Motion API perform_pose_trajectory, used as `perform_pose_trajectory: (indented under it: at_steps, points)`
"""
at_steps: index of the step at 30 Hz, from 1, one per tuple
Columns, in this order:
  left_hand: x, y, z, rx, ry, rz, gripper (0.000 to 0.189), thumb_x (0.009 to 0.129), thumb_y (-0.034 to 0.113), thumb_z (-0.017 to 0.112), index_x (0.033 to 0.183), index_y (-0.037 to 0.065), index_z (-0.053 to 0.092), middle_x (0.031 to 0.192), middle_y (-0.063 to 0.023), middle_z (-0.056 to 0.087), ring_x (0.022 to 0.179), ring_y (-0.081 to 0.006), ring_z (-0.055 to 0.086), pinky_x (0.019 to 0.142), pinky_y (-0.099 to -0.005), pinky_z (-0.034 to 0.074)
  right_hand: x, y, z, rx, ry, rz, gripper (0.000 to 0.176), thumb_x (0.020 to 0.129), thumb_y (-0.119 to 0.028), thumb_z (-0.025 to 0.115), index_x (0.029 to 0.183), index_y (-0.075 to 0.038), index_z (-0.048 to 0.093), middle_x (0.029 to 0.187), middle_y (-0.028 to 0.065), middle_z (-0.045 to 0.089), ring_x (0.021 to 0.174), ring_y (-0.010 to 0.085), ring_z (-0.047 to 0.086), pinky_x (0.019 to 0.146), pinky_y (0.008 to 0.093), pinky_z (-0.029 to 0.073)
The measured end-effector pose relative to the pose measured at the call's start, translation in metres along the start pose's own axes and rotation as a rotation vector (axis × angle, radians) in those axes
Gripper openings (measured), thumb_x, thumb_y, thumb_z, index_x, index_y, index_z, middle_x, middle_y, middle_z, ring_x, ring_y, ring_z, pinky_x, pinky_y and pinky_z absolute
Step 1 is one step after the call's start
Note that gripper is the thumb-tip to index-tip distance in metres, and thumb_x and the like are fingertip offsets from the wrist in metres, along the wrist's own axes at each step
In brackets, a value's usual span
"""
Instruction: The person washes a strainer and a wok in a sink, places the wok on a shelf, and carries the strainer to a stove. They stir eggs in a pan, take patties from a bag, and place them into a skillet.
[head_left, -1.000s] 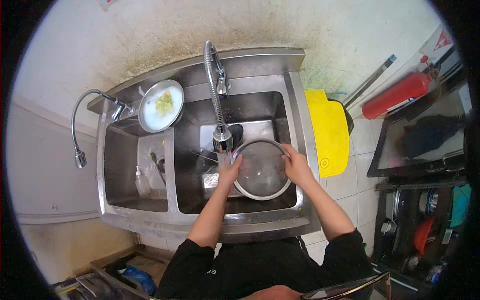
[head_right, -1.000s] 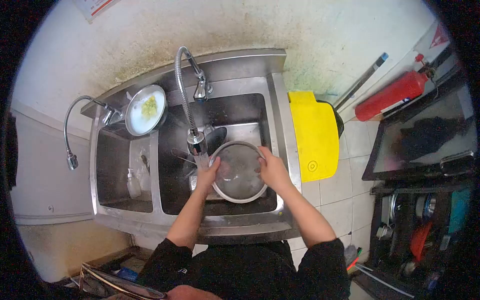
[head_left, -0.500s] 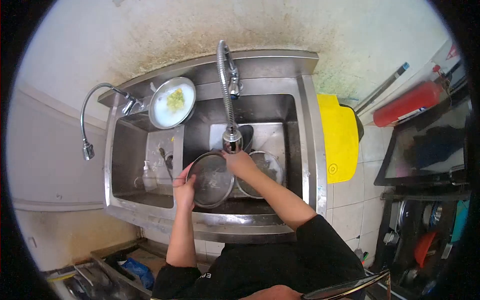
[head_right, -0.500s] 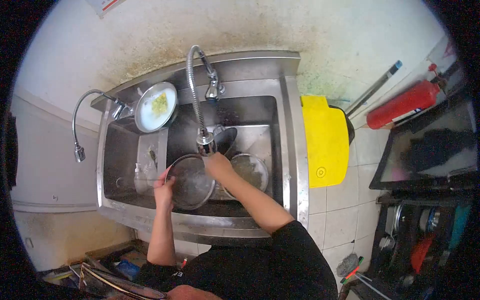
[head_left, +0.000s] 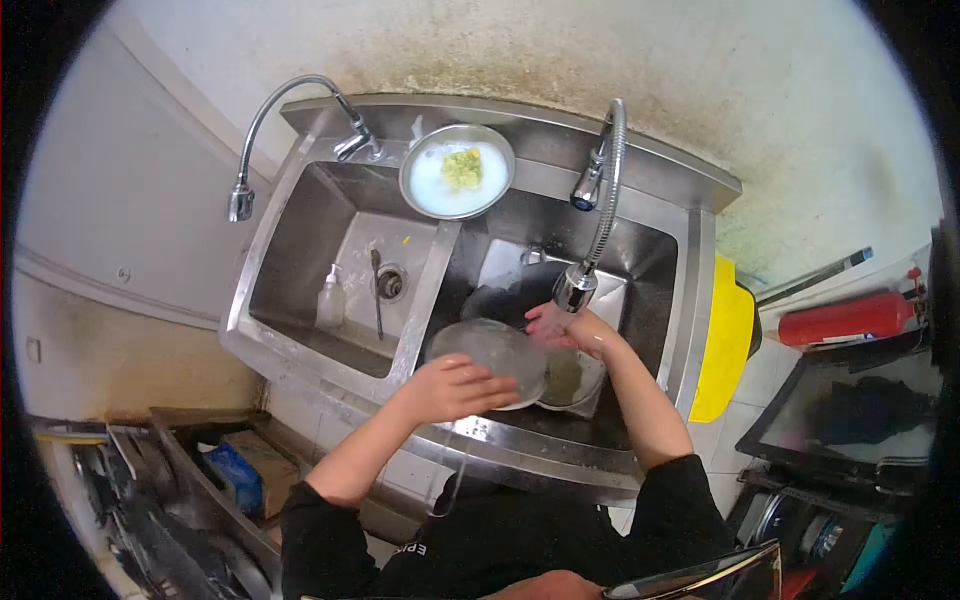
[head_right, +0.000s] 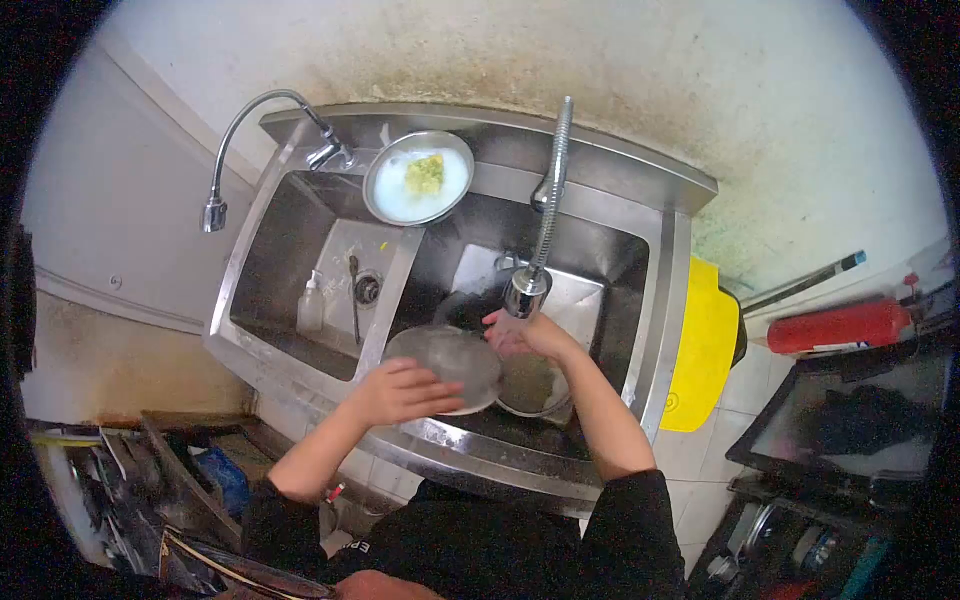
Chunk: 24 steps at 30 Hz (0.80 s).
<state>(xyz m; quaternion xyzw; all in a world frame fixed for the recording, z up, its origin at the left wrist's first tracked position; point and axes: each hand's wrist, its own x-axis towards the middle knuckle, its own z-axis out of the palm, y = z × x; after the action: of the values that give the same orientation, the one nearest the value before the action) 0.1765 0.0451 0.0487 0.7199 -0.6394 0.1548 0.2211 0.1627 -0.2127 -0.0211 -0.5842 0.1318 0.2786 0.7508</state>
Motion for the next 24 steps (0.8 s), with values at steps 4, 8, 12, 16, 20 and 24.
perform_pose_trajectory:
  at_steps: [4, 8, 12, 16, 20, 24]
  points:
    - [0.001, -0.018, 0.023, 0.106, -0.004, 0.198, 0.028, 0.067, 0.021, 0.06, 0.095, 0.016, 0.062, 0.1, 0.0043, 0.059, 0.083, -0.0104, 0.051, 0.072, -0.0268, 0.04, -0.003, -0.01, -0.012, 0.089, 0.138, -0.217, 0.03, 0.088, -0.021, 0.041, 0.103, 0.002, 0.055, 0.092, 0.0115, 0.061, 0.088, 0.022, 0.059, 0.079, 0.035, 0.048]
    - [0.007, -0.023, 0.027, 0.089, 0.063, 0.069, 0.027, 0.068, 0.021, 0.061, 0.094, 0.015, 0.061, 0.096, 0.0039, 0.059, 0.082, -0.0116, 0.052, 0.074, -0.0282, 0.041, -0.029, -0.048, 0.0, 0.618, 0.078, -0.461, 0.034, 0.088, -0.018, 0.039, 0.117, 0.0, 0.043, 0.104, 0.0117, 0.055, 0.095, 0.0205, 0.054, 0.079, 0.0326, 0.046]
    - [0.0, -0.025, 0.014, -0.094, 0.21, -0.131, 0.025, 0.071, 0.019, 0.057, 0.095, 0.016, 0.061, 0.093, 0.0024, 0.059, 0.086, -0.0142, 0.053, 0.078, -0.0312, 0.041, -0.031, -0.061, 0.019, -0.329, 0.289, -0.599, 0.043, 0.069, -0.006, 0.068, 0.107, -0.005, 0.047, 0.097, 0.0048, 0.054, 0.088, 0.0132, 0.052, 0.076, 0.0267, 0.045]
    - [-0.036, -0.002, -0.023, 0.245, 0.386, -0.062, 0.027, 0.075, 0.024, 0.06, 0.101, 0.016, 0.06, 0.101, 0.0021, 0.057, 0.088, -0.0152, 0.053, 0.082, -0.0386, 0.043, -0.01, -0.04, -0.002, -0.76, 0.68, -0.596, 0.042, 0.071, -0.006, 0.066, 0.108, 0.003, 0.048, 0.11, 0.0131, 0.05, 0.104, 0.0232, 0.046, 0.092, 0.0344, 0.034]
    - [-0.091, 0.049, -0.076, 0.307, 0.484, -0.539, 0.03, 0.077, 0.016, 0.056, 0.106, 0.014, 0.057, 0.104, -0.0016, 0.055, 0.095, -0.0194, 0.051, 0.087, -0.0437, 0.04, 0.02, -0.017, -0.046, -0.853, 0.535, -0.908, 0.034, 0.076, -0.015, 0.061, 0.104, 0.003, 0.051, 0.103, 0.0158, 0.052, 0.095, 0.0273, 0.049, 0.085, 0.0365, 0.037]
    - [-0.143, 0.151, -0.097, 0.313, 0.597, -0.742, 0.042, 0.071, 0.007, 0.053, 0.112, 0.014, 0.053, 0.112, -0.0052, 0.051, 0.107, -0.0238, 0.047, 0.097, -0.0504, 0.03, 0.009, -0.032, -0.053, -0.794, 0.467, -0.712, 0.038, 0.069, -0.011, 0.068, 0.101, -0.002, 0.05, 0.089, 0.0128, 0.054, 0.075, 0.0213, 0.048, 0.066, 0.0326, 0.043]
